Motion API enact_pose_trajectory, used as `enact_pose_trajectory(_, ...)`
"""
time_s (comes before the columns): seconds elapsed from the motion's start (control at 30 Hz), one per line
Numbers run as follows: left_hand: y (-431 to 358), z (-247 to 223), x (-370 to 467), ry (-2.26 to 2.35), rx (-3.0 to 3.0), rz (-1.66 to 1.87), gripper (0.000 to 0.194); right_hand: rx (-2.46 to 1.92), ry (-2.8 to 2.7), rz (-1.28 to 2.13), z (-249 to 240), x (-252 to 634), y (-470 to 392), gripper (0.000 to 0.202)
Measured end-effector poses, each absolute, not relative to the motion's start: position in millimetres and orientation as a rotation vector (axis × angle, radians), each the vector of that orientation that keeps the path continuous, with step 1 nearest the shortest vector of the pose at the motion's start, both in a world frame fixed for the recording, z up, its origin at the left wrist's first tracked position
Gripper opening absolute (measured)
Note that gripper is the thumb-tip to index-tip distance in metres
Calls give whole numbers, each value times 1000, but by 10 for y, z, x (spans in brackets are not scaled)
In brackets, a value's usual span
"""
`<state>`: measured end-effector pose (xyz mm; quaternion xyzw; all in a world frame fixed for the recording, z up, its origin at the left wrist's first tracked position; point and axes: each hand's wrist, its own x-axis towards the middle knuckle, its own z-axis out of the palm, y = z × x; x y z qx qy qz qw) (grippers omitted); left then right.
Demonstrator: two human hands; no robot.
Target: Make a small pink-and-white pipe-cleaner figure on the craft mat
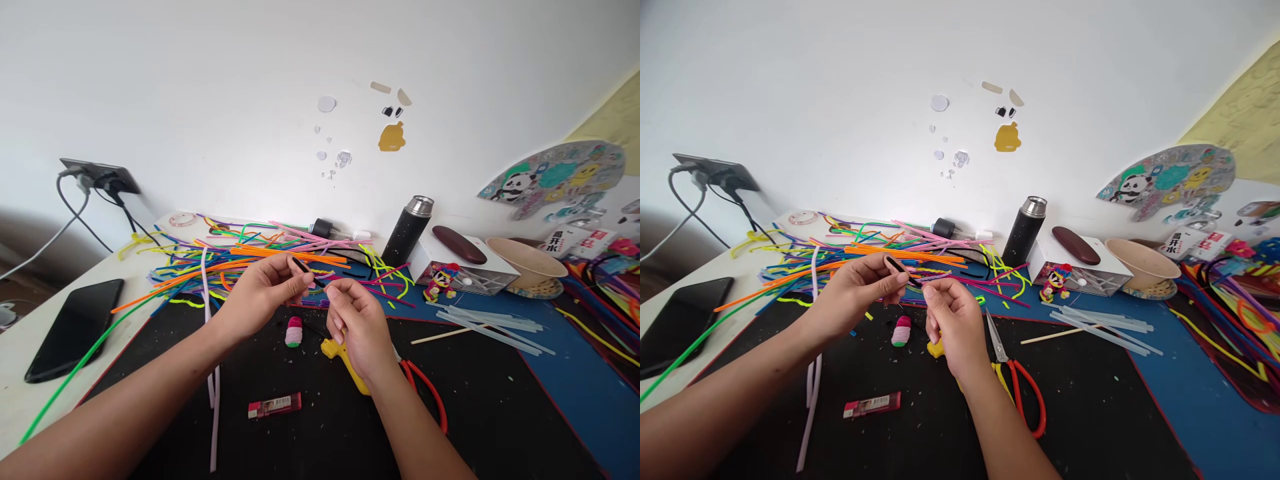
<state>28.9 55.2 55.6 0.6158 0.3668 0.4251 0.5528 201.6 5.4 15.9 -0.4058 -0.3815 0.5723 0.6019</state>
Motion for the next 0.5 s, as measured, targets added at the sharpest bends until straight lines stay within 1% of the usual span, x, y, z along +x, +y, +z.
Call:
enact_pose_trajectory(0.17,522,602,323,885,1483,991,47,-953,-908,1314,142,2011,47,29)
enact_pose_trajectory(0.5,519,578,326,883,1496,955,45,-975,-953,1283,127,2004,46,30)
